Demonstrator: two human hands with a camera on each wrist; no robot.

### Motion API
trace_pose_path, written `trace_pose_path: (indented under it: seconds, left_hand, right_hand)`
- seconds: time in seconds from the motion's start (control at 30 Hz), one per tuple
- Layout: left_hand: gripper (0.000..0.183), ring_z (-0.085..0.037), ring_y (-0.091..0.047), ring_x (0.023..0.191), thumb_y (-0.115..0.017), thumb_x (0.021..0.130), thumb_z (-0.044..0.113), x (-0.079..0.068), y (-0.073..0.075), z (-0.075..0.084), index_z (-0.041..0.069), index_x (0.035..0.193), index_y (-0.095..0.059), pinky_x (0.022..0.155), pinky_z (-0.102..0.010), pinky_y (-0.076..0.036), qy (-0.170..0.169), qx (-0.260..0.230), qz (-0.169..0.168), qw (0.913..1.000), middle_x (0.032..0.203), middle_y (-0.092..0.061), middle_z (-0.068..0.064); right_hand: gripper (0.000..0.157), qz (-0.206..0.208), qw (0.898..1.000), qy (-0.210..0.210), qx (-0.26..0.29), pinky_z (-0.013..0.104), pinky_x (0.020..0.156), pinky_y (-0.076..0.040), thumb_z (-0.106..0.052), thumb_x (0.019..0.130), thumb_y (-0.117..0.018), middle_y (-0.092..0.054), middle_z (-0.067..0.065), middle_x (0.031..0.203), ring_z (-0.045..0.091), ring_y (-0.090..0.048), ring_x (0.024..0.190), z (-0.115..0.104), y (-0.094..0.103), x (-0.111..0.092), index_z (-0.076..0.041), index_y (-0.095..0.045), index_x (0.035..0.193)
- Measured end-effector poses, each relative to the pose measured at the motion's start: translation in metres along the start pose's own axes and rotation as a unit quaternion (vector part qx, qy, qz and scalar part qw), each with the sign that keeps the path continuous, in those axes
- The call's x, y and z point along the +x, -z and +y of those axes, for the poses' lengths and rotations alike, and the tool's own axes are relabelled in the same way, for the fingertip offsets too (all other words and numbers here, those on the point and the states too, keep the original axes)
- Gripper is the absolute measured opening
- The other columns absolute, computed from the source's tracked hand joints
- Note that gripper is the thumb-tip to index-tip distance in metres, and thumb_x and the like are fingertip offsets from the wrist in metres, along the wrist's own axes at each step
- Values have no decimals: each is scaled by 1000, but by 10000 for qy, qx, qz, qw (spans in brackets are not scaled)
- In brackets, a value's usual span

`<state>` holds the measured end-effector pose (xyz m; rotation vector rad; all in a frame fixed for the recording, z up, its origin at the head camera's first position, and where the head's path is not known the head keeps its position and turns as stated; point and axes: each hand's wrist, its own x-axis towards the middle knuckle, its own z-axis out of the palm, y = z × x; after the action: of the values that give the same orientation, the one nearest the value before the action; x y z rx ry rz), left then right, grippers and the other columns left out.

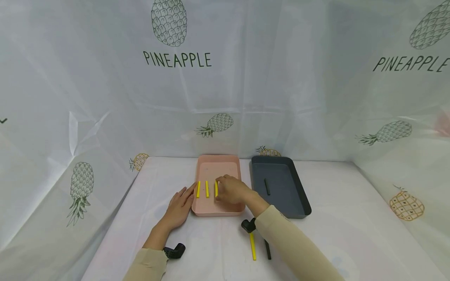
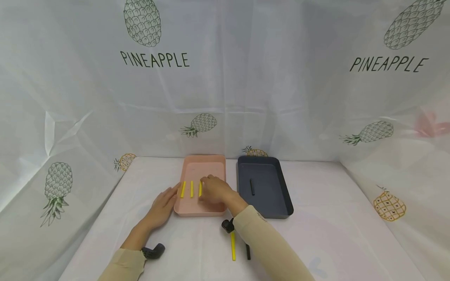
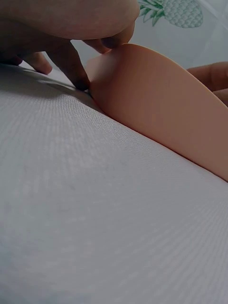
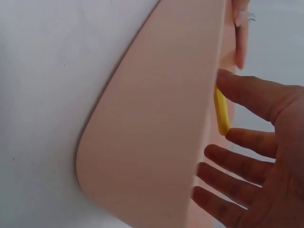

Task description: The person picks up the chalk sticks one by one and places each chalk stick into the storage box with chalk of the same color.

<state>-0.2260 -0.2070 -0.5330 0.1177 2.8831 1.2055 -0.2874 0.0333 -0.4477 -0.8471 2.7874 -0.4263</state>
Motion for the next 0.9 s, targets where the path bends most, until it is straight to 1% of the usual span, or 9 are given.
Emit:
trace_pose_path:
  seconds: [0.23,0.4,0.63,0.9]
  left_hand:
    - [50,-35,-15,162,-32,114,40,1,-1,1,42,164,-27,130,-60,-3,38,54,12,10000,169,-36,-4]
    - [50,-35,-15,162,-33,114,39,1,-2,0,43,163,-27,130,-60,-3,24,40,34,10000,168,-37,-3]
    - [50,-35,-14,162,-34,114,40,1,-2,-1,45,163,-26,130,-61,-2,27,27,46,10000,169,-37,-3]
    - [50,-34,-15,162,-34,114,40,2,-1,0,45,163,-27,130,-61,-4,47,30,10,10000,169,-36,-3]
  right_hand:
    - [68,85,9999,8,-78,46,113,-49,-35,91,-79,-58,12,146,31,-57,134,3,-7,10,-6,-54,148]
    - [68,106,9999,-76,-71,47,114,-48,-34,92,-78,-57,12,148,33,-56,136,3,-11,14,-7,-53,149]
    - [66,143,9995,-241,-152,47,113,-48,-35,92,-78,-58,10,147,32,-55,135,3,-13,18,-8,-55,148]
    - [66,83,9989,-270,-387,46,113,-48,-41,90,-79,-57,7,148,29,-54,133,5,-17,23,-12,-59,145]
